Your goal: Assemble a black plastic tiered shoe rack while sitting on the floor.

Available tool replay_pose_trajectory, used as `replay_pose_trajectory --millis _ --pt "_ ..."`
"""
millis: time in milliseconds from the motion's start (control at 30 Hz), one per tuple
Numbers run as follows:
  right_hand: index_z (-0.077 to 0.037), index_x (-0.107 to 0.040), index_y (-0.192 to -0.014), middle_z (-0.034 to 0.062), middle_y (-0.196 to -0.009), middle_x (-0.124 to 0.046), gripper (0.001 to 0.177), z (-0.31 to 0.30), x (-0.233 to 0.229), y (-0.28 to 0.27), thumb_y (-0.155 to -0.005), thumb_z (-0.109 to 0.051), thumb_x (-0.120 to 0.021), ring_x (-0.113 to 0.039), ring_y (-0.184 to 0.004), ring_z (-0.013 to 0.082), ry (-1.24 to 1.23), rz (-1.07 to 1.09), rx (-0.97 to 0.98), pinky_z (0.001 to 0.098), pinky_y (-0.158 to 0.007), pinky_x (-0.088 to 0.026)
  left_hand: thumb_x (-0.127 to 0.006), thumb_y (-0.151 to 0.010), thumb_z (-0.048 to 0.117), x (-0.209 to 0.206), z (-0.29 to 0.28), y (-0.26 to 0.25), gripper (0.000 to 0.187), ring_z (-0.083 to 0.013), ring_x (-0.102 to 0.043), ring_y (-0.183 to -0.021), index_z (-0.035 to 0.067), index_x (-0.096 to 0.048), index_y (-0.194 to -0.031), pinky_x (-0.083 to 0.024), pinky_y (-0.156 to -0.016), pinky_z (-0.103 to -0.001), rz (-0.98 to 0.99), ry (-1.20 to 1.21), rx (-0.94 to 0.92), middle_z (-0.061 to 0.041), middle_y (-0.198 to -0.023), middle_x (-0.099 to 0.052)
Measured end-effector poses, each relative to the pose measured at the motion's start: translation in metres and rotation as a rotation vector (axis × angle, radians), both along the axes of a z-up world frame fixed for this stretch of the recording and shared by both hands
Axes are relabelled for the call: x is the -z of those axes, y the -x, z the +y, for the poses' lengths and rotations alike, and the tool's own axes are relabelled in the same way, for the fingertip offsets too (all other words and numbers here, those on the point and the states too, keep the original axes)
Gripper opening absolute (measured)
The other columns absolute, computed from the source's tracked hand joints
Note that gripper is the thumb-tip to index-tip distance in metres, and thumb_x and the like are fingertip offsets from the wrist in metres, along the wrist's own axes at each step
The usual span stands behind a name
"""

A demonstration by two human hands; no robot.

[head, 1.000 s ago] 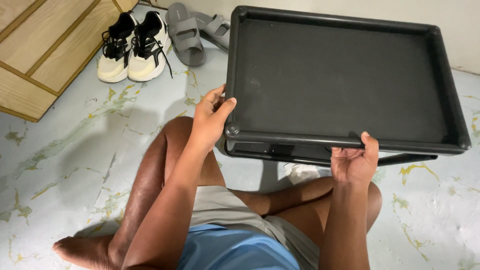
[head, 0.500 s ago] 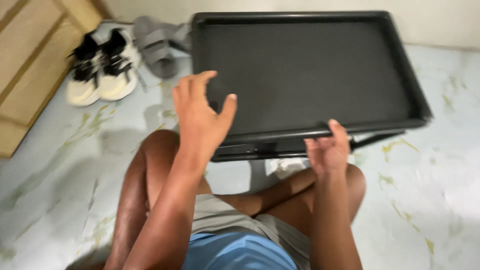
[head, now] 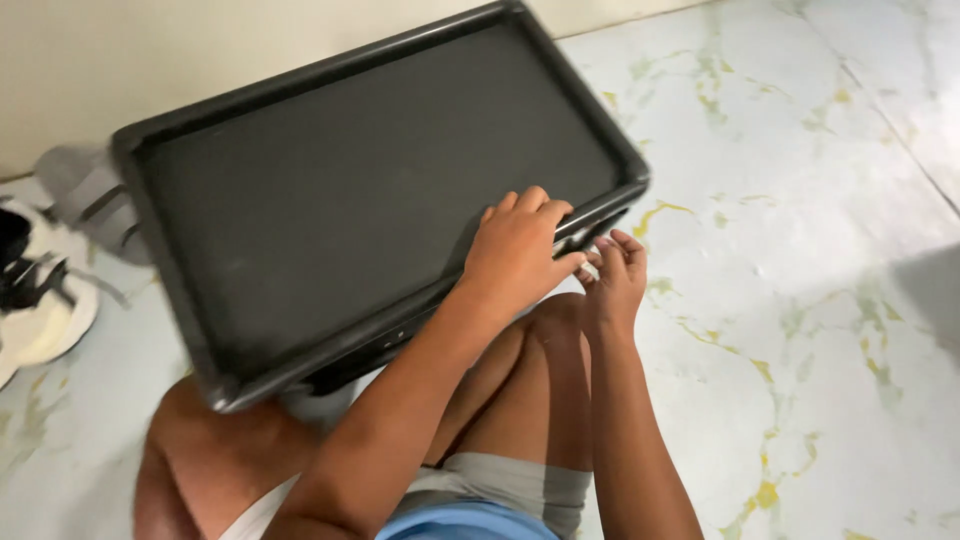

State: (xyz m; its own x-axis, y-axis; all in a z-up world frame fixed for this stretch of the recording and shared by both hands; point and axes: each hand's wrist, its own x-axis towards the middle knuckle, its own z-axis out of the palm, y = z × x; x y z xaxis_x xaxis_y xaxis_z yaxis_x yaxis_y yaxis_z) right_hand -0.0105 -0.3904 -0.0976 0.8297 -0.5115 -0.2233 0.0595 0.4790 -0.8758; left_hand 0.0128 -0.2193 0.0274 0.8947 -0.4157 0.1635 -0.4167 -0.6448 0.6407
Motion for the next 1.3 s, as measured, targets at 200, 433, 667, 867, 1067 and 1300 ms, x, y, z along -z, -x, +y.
replay_pose_trajectory --millis 200,433,667,867,1067,1300 --pt "-0.01 -0.049 -0.14 -0.003 -0.126 -0.061 0.056 -0.031 -0.002 -0.029 -0.087 0.0 -0.065 -0.063 -0.089 0.0085 0.395 0.071 0.034 0.0248 -0.064 -0.054 -0.077 -0.085 0.017 -0.002 -0.022 -0.019 0.02 -0.0269 -0.061 -0.111 0.009 -0.073 -0.102 -0.053 -0.092 -0.041 -0.063 -0.107 0.024 -0.006 -0.112 -0.066" --pt "0.0 -0.066 -0.126 0.0054 -0.105 -0.07 0.036 -0.038 0.038 -0.043 -0.09 0.005 -0.063 -0.057 -0.067 0.0059 0.4 -0.025 -0.086 0.0209 -0.057 -0.046 -0.078 -0.081 0.014 0.002 -0.02 -0.017 0.022 -0.0262 -0.063 -0.102 0.009 -0.075 -0.102 -0.054 -0.085 -0.041 -0.02 0.031 0.031 -0.005 -0.102 -0.066" --pt "-0.001 -0.067 -0.121 0.0053 -0.102 -0.071 0.033 -0.034 0.001 -0.035 -0.089 0.005 -0.062 -0.059 -0.068 0.005 0.515 0.053 -0.059 0.0204 -0.058 -0.048 -0.079 -0.078 0.015 0.009 -0.021 -0.014 0.032 -0.0254 -0.063 -0.099 0.009 -0.076 -0.109 -0.054 -0.083 -0.041 -0.014 0.048 0.041 -0.005 -0.103 -0.067" --pt "-0.001 -0.064 -0.124 0.0039 -0.106 -0.067 0.032 -0.07 0.005 -0.054 -0.092 0.003 -0.057 -0.053 -0.071 0.0051 0.476 -0.105 0.114 0.0217 -0.058 -0.043 -0.079 -0.082 0.034 0.003 0.002 -0.044 0.038 -0.0323 -0.064 -0.102 0.009 -0.075 -0.111 -0.053 -0.088 -0.045 0.038 0.034 0.106 -0.011 -0.107 -0.068" --pt "-0.002 -0.064 -0.122 0.0052 -0.103 -0.069 0.023 -0.073 -0.061 -0.126 -0.101 -0.009 -0.063 -0.056 -0.077 0.0065 0.377 -0.066 -0.129 0.0216 -0.068 -0.046 -0.077 -0.082 0.046 -0.018 0.051 -0.138 0.05 -0.0345 -0.066 -0.107 0.011 -0.073 -0.117 -0.053 -0.092 -0.047 0.06 -0.149 0.049 -0.014 -0.111 -0.072" --pt "-0.004 -0.064 -0.127 0.0051 -0.105 -0.069 0.031 -0.047 -0.062 -0.245 -0.101 -0.02 -0.063 -0.065 -0.089 0.0117 0.358 0.123 -0.603 0.0271 -0.077 -0.055 -0.076 -0.08 0.055 0.0 0.043 -0.291 0.063 -0.0384 -0.061 -0.111 0.003 -0.07 -0.116 -0.05 -0.087 -0.05 -0.145 -0.124 -0.12 -0.019 -0.114 -0.068"
